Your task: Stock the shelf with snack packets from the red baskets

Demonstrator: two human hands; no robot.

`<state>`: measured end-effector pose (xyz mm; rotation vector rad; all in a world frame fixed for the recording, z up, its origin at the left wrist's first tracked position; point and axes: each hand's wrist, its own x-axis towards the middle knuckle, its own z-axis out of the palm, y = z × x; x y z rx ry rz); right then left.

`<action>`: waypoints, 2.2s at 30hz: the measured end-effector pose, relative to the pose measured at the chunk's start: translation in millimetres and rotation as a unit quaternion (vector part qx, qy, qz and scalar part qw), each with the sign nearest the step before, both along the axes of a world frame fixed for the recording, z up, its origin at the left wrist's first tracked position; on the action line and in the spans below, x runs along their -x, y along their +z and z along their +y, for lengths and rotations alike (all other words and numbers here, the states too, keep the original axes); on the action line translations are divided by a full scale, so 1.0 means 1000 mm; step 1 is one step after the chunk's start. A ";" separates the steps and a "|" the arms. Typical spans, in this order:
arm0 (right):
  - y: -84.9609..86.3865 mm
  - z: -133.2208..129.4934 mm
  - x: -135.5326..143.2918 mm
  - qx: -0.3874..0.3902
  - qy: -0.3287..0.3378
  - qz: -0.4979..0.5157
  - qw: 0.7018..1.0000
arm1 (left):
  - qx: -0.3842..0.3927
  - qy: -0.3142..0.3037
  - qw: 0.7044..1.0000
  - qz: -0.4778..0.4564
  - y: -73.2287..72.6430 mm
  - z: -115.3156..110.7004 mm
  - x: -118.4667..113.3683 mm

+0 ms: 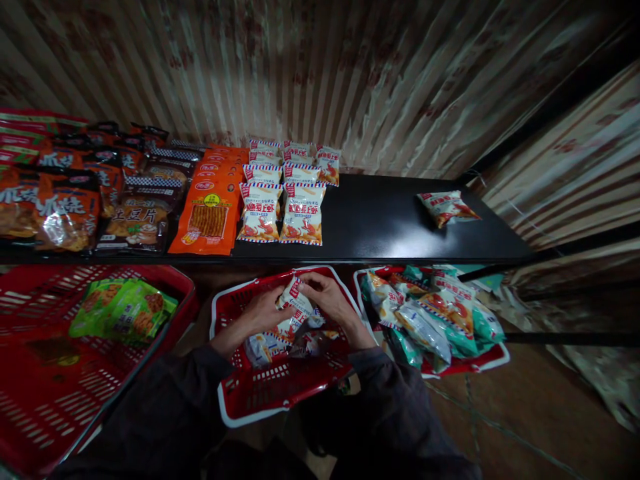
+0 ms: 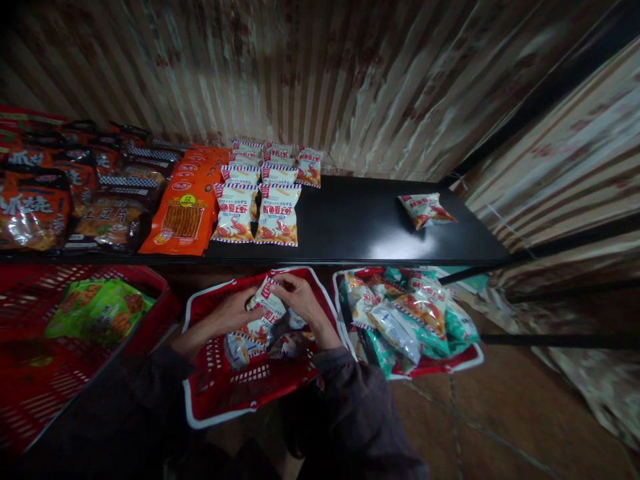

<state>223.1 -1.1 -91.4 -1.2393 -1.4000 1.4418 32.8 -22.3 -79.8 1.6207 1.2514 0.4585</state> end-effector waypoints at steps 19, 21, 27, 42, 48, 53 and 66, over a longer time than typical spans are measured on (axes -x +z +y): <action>0.005 0.007 -0.016 -0.094 -0.218 -0.033 0.971 | -0.019 0.015 0.994 -0.110 0.002 -0.004 -0.004; 0.005 0.009 -0.020 -0.099 -0.236 -0.030 0.966 | -0.022 0.043 0.993 -0.110 0.002 -0.004 -0.005; 0.003 0.010 -0.025 -0.090 -0.261 0.008 0.961 | -0.064 0.085 0.991 -0.079 0.004 -0.011 -0.010; 0.010 0.009 -0.023 -0.122 -0.261 -0.011 0.958 | -0.063 0.034 0.995 -0.069 0.013 -0.014 -0.004; 0.016 0.009 -0.021 -0.103 -0.236 -0.016 0.966 | -0.027 -0.010 0.997 -0.076 0.019 -0.011 0.004; 0.021 0.006 -0.005 -0.082 -0.163 0.000 0.983 | -0.024 0.030 0.994 -0.105 0.017 -0.009 0.000; 0.024 -0.005 0.014 -0.114 -0.159 0.039 0.980 | -0.006 0.197 0.941 -0.276 0.035 0.002 0.012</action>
